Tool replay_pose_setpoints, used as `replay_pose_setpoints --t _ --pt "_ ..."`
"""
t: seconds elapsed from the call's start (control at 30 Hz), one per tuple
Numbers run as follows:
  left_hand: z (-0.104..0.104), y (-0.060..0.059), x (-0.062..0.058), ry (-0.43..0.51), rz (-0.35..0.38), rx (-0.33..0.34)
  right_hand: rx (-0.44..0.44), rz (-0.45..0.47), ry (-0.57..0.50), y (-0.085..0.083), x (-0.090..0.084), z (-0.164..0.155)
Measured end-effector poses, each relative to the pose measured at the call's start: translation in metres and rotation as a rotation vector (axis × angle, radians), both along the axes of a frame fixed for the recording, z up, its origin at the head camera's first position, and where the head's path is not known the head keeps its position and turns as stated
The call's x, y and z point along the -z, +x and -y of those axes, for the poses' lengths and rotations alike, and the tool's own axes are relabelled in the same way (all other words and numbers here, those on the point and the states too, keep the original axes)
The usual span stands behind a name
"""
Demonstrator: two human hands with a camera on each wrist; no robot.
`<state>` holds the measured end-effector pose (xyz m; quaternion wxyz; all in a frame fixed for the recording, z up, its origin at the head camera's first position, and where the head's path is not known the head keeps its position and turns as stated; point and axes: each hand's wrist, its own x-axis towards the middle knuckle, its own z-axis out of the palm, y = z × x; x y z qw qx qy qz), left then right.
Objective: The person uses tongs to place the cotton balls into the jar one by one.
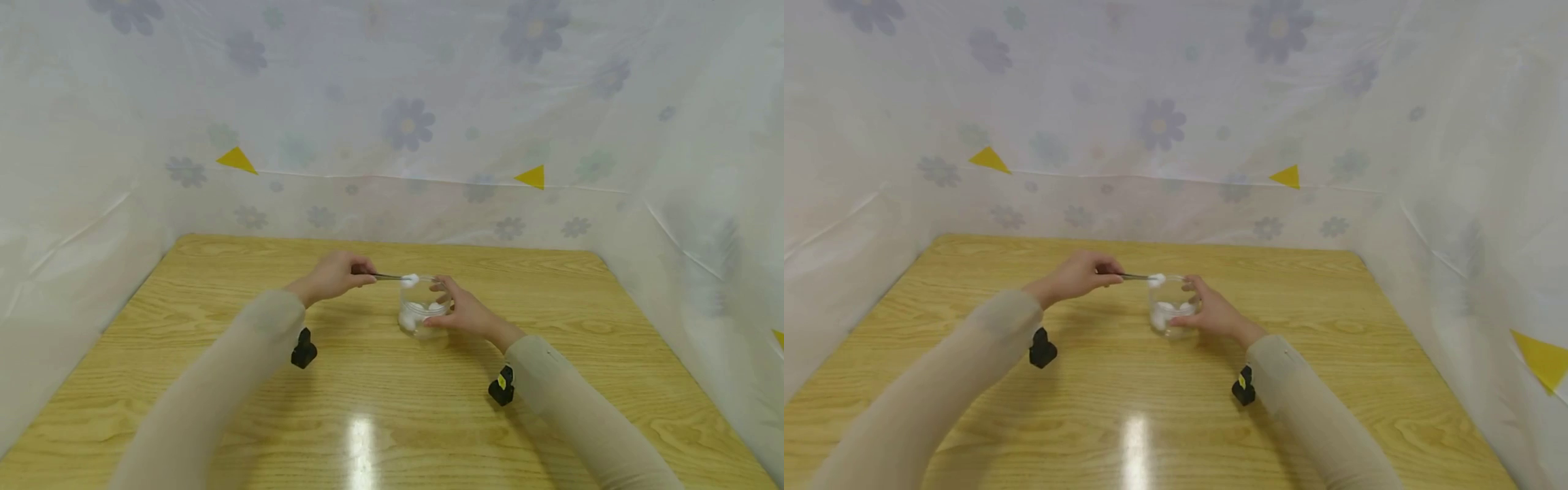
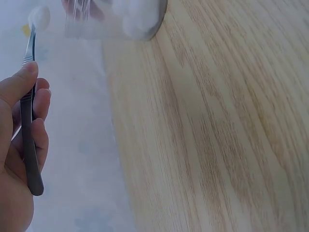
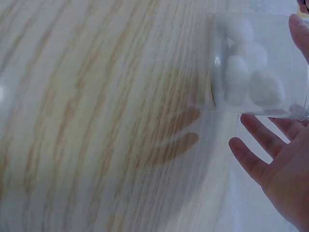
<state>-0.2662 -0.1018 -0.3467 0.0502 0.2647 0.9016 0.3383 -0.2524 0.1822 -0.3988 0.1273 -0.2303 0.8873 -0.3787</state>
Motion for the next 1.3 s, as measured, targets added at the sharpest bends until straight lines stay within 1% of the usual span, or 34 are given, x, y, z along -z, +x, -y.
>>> replay_pose_setpoints --t 0.17,0.5,0.77,0.97,1.3 --pt "-0.009 -0.001 0.002 0.008 0.003 0.018 0.002 0.008 0.002 0.0 0.0 0.0" --pt "-0.02 -0.003 0.003 0.002 0.013 0.023 0.013 0.005 0.001 -0.002 0.003 0.0" --pt "-0.029 -0.006 0.009 0.007 0.018 0.035 0.016 0.01 -0.011 -0.004 0.004 -0.001" --pt "-0.031 -0.006 0.011 0.005 0.008 0.048 0.018 0.018 -0.012 -0.005 0.005 -0.002" --pt "-0.032 -0.006 0.012 0.0 -0.008 0.048 0.028 0.011 0.011 -0.003 0.003 -0.001"
